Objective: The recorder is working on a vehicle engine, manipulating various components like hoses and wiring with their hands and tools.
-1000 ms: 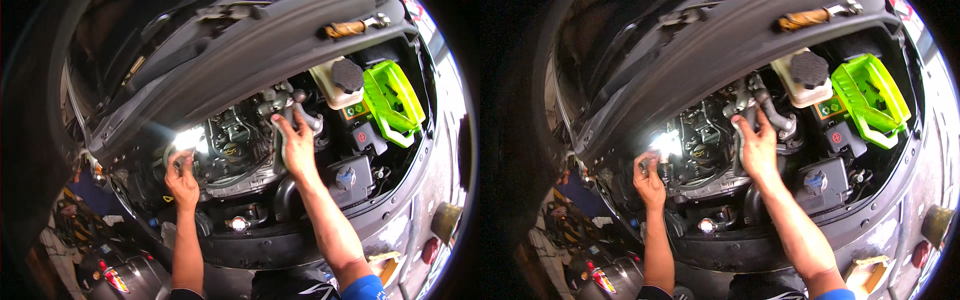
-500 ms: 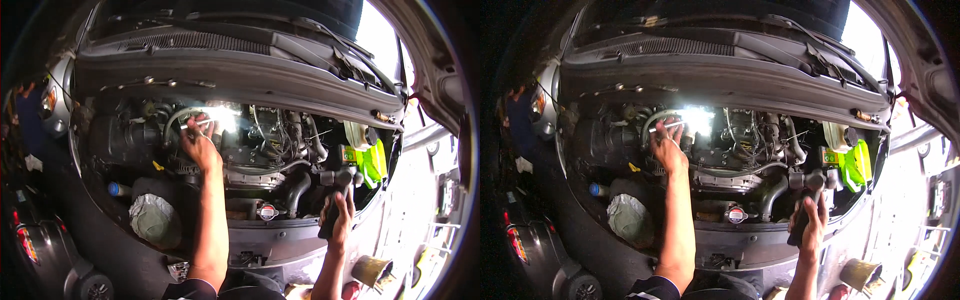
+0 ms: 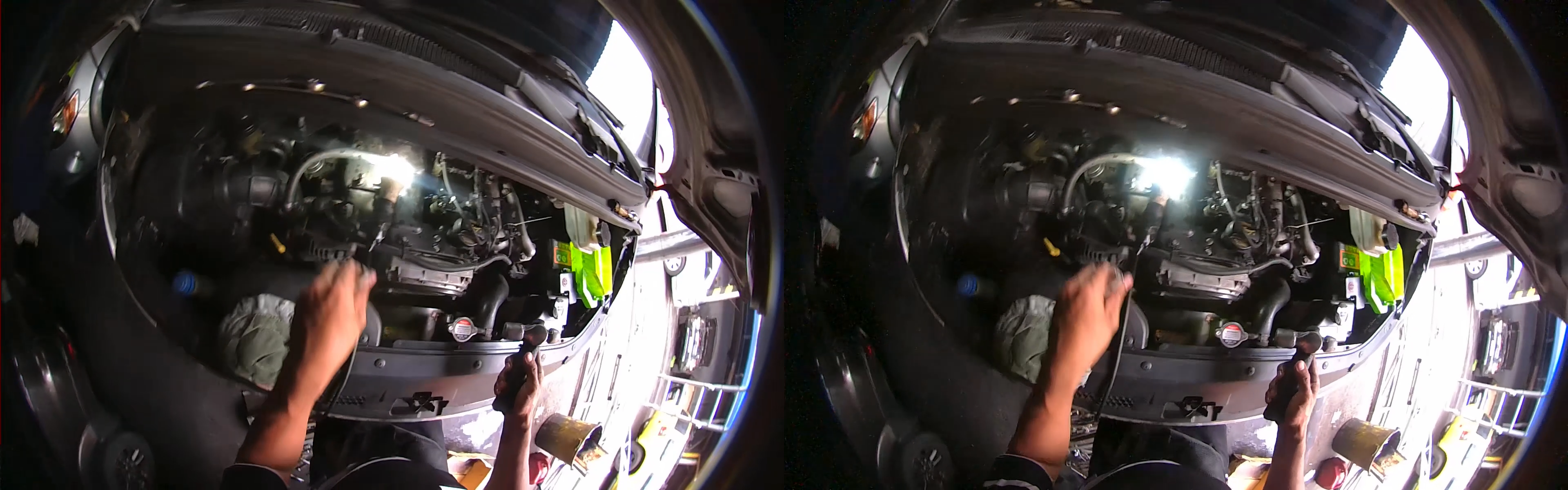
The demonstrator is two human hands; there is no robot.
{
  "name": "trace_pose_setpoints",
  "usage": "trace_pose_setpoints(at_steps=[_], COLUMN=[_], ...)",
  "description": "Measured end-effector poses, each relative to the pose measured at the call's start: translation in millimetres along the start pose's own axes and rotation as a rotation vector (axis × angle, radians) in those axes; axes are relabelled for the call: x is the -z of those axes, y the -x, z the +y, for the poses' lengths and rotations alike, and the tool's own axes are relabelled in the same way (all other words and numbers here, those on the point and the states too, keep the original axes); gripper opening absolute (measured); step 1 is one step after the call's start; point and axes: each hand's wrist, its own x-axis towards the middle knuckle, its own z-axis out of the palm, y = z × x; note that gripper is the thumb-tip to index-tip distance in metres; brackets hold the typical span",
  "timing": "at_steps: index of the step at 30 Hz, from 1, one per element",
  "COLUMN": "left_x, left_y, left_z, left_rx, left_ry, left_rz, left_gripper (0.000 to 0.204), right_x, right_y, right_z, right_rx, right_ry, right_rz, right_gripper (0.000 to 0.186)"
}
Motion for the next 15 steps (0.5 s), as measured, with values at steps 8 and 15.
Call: trace_pose_setpoints(at_steps=[8,15], left_x=[12.2,5.5], left_y=[172.2,200.4], left_z=[-8.3,-32.9], left_rx=[0.226,0.217], left_ry=[-0.119,-0.234], left_rz=[-0.230,-0.271], left_gripper=[0.030,0.025], right_x=[28.6,-138.2], right_y=[-22.9,-11.7], right_z=[20.8,17.4], right_rx=[0.029,-0.178], right_ry=[0.035,0.015], right_rz=[-0.337,-0.570], right_gripper=[0.033,0.039])
